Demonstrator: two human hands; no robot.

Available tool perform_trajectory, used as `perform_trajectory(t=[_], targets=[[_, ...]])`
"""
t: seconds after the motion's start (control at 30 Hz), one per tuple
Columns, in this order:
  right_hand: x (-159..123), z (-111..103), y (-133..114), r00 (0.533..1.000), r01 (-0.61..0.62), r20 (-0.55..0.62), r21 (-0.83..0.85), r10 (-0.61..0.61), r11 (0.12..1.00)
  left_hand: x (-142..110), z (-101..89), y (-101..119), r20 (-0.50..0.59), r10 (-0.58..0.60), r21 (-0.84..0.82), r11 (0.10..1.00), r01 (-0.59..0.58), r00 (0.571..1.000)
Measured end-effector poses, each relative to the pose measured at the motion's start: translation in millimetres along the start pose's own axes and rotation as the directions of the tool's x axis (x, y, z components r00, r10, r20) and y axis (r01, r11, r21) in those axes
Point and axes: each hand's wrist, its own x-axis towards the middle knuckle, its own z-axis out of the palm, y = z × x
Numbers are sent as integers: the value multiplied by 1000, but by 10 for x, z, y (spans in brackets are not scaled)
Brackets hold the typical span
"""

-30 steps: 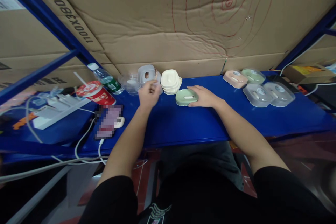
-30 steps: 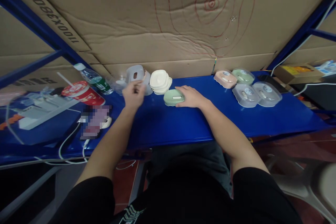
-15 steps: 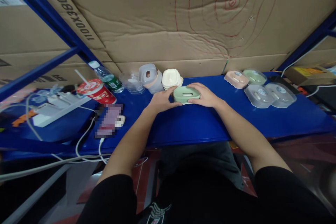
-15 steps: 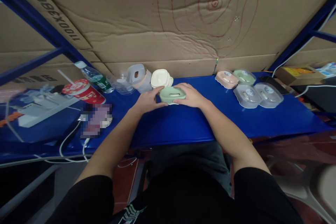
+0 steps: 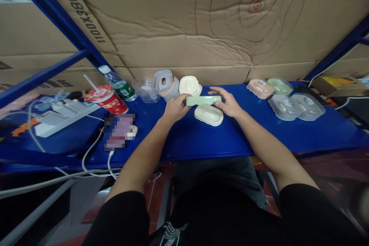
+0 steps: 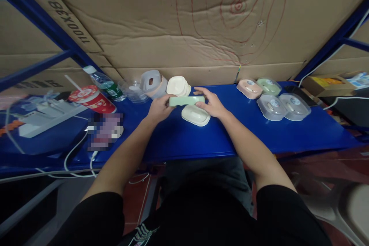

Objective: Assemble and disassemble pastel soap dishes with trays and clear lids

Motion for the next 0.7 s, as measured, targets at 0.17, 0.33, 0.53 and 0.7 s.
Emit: perform_trajectory(t=[0.17, 0.33, 0.53, 0.7], targets=[[-19, 5, -101, 999, -24, -37, -232, 16, 972, 27, 47, -24, -35, -120, -173, 978, 113, 992], [24, 16, -96, 950, -209, -254, -96, 179, 973, -21, 52, 51, -32, 66, -70, 995, -69, 997], [110, 6, -73, 880, -336, -262, 244, 396, 910, -42, 27, 141, -17, 380, 65, 923, -379, 925], [62, -55, -110, 903, -331, -248, 123, 351, 936, 24, -32, -17, -167, 258, 131, 962, -238, 952]])
